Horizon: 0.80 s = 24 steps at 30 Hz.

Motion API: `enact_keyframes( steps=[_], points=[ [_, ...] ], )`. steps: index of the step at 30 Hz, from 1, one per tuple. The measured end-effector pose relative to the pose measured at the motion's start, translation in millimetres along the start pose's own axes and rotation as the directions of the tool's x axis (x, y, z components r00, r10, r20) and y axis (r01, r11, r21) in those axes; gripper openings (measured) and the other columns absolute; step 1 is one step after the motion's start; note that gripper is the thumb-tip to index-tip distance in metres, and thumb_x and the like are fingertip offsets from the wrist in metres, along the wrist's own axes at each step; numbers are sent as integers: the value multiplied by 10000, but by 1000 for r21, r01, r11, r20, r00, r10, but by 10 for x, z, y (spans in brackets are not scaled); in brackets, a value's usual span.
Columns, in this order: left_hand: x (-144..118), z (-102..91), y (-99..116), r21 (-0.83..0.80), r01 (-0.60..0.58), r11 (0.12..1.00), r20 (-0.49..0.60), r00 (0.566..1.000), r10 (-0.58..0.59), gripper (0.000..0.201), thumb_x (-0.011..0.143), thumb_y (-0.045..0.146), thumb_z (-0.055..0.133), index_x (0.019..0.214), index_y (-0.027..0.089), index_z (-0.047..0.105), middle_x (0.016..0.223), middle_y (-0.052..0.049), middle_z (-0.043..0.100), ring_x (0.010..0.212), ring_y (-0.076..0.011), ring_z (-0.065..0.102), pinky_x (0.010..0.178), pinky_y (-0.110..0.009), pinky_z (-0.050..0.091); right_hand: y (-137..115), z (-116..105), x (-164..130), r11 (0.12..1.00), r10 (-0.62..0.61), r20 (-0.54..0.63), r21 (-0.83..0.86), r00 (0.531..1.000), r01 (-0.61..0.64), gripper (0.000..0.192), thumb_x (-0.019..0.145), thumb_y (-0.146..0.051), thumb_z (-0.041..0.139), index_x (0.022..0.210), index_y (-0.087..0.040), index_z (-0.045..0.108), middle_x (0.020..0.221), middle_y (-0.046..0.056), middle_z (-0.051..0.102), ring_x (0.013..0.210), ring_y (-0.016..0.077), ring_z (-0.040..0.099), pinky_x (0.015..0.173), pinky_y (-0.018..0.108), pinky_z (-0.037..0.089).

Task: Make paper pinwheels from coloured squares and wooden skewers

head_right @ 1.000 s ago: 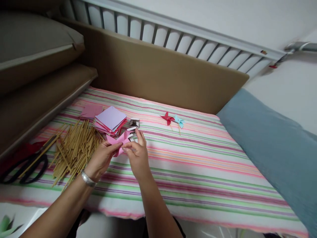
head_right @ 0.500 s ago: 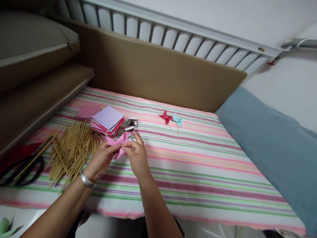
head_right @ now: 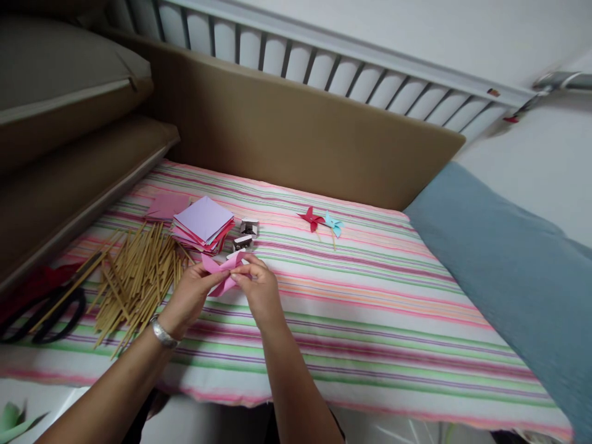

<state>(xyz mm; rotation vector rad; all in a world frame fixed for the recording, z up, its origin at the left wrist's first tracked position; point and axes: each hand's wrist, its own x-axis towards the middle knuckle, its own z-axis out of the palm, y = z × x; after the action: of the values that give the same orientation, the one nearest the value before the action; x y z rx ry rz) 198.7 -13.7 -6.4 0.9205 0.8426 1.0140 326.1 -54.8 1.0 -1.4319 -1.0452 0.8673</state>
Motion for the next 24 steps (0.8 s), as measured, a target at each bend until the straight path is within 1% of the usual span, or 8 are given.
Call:
enact_keyframes(
  steps=[3,7,12,18,21,24],
  points=[
    [0,-1,-4,4,10,1000,-3,1000,-10,187,571,273,776,698,150,715,616,5,668,523,-94,527,514,-199,364,7,2,3,1000,-2,-20,8,1000,2,71,628,-258,683,676,-206,694,1148,77,599,1139,243,512,967,375,357],
    [-2,24,8,-36,25,999,-2,1000,-25,177,566,261,776,683,145,712,609,1,665,527,-98,535,521,-202,370,-48,8,-15,999,7,-26,-32,1000,-8,58,638,-248,669,671,-204,688,1169,82,586,1179,246,477,967,369,355],
    [-4,38,18,-56,32,998,-10,999,-33,145,571,253,772,646,150,704,549,21,634,475,-77,490,498,-199,354,-102,11,-37,998,9,-18,-68,1000,-10,51,644,-236,657,664,-204,690,1195,85,577,1208,246,452,996,375,319],
    [-2,19,15,-31,14,999,19,1000,-13,152,587,257,764,683,148,717,637,-8,678,545,-104,544,538,-207,384,-64,13,-23,998,3,-22,-58,1000,-4,45,636,-246,665,654,-214,691,1158,72,599,1189,244,465,1001,388,310],
    [-3,12,14,-3,5,1000,25,1000,-5,148,592,263,763,680,152,718,642,-8,681,555,-105,549,554,-207,392,-43,12,-15,1000,-12,-29,-13,1000,12,58,623,-262,675,645,-209,685,1087,67,619,1100,241,521,950,377,360],
    [-1,7,-1,1,17,1000,38,999,-17,164,589,265,764,693,149,717,658,-10,682,571,-108,557,566,-207,398,-28,10,-16,998,7,5,66,1000,-8,90,627,-283,675,651,-196,674,897,47,649,869,200,584,810,334,431]
  ],
)
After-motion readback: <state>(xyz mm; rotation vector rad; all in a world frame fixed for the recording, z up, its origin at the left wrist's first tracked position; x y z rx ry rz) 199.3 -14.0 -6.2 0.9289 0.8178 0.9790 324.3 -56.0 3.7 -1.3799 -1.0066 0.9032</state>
